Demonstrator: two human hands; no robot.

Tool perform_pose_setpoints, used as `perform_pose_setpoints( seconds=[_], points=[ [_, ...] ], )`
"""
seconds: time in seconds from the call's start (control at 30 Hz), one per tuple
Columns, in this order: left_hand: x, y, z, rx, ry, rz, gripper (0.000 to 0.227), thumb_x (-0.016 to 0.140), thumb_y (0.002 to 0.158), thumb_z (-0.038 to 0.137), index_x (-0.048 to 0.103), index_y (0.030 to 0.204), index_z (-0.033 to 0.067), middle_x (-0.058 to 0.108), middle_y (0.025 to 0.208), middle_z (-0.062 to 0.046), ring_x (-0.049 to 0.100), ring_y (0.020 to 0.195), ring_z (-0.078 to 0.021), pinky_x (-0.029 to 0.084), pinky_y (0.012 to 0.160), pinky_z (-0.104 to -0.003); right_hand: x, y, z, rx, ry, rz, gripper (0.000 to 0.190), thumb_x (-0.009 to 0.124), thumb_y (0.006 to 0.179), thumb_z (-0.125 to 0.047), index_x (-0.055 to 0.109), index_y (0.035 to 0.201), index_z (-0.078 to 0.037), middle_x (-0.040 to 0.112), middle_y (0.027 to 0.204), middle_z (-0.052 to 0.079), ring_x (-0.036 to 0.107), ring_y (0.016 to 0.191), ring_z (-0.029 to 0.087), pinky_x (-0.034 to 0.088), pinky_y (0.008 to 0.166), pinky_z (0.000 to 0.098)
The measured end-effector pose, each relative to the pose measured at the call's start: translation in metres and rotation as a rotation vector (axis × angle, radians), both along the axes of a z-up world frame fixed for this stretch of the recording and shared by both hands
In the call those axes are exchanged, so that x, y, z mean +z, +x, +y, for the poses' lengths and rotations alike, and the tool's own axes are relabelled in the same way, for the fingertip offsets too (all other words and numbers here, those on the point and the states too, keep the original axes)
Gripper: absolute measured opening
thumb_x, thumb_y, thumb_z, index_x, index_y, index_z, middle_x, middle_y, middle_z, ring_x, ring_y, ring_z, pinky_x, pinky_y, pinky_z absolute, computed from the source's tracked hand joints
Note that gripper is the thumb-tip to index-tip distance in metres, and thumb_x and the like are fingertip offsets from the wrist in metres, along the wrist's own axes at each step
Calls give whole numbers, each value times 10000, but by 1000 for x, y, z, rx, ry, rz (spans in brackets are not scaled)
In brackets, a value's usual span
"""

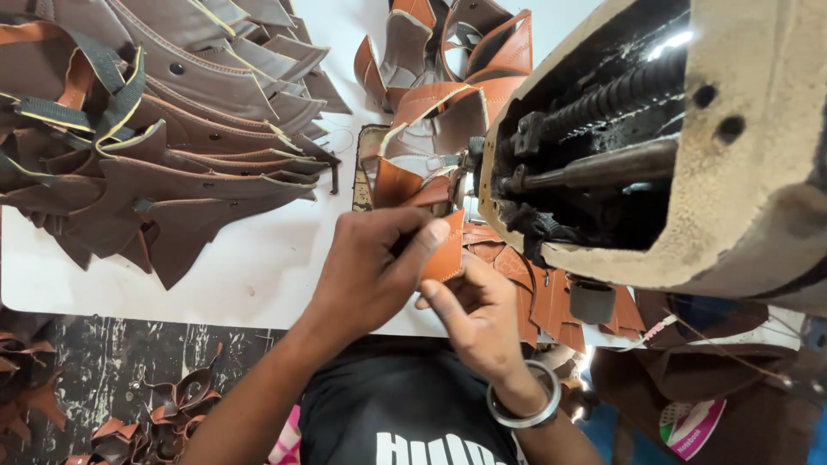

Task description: Stitching together leather components of shoes using a sewing machine.

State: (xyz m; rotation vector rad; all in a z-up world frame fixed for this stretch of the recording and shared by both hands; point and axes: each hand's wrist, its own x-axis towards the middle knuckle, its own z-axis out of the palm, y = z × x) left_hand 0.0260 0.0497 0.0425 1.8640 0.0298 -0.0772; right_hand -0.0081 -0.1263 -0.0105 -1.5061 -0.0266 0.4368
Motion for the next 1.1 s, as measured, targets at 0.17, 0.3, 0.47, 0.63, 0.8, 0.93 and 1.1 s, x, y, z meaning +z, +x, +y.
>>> perform_pose_setpoints(
  seconds=[0.17, 0.3, 0.47, 0.63, 0.8, 0.93, 1.1],
  points=[
    [6, 16, 1, 5, -28, 148, 232, 656, 951, 197, 737, 946, -21, 557, 503, -91, 500, 440, -55, 400, 417, -287, 6, 1, 12, 36, 23, -107, 75, 685, 972, -35, 689, 1010, 30, 740, 860, 54, 691, 789, 82, 548, 721, 223],
    [2, 17, 2, 33, 7, 108, 261, 671, 977, 193, 706, 870, -42, 506, 519, -128, 420, 467, -122, 369, 443, -324, 3, 2, 16, 5, -87, -186, 91, 707, 963, -39, 709, 898, 25, 758, 790, 36, 668, 681, 49, 521, 609, 196],
    [-14, 20, -1, 55, 69, -161, 229, 582, 1048, 152, 656, 928, -28, 596, 703, -152, 564, 586, -276, 438, 558, -376, -15, 3, 19, -72, -202, -257, 128, 729, 944, -25, 691, 835, 30, 689, 695, 11, 610, 602, 31, 466, 543, 186],
    [-19, 41, -7, 70, 105, -205, 255, 529, 1073, 167, 619, 876, 32, 635, 705, -120, 651, 615, -307, 477, 586, -413, -17, 20, 25, -134, -161, -173, 94, 694, 960, -4, 707, 879, 43, 663, 699, -15, 566, 616, 11, 448, 552, 179],
    [-17, 58, -3, 80, 146, -318, 218, 527, 1099, 173, 658, 965, 62, 629, 748, -105, 653, 659, -301, 490, 621, -427, -18, 33, 33, -198, -109, -239, 89, 682, 990, 4, 742, 1041, 47, 670, 754, -20, 557, 645, 5, 445, 580, 171],
    [-9, 62, 1, 45, 239, -419, 219, 529, 1092, 149, 711, 1201, 93, 641, 831, -119, 659, 743, -306, 492, 666, -434, 3, 36, 28, -155, -153, -233, 104, 686, 988, -13, 744, 1052, 46, 699, 780, -16, 590, 679, 12, 479, 604, 175],
    [-4, 31, 13, 139, 275, -507, 247, 691, 1039, 127, 617, 1261, 50, 655, 1116, -147, 648, 1029, -354, 526, 897, -439, -3, 25, -31, -187, -408, -252, 154, 746, 914, -70, 741, 1056, -11, 770, 957, 34, 714, 872, 98, 551, 764, 271]
  ],
)
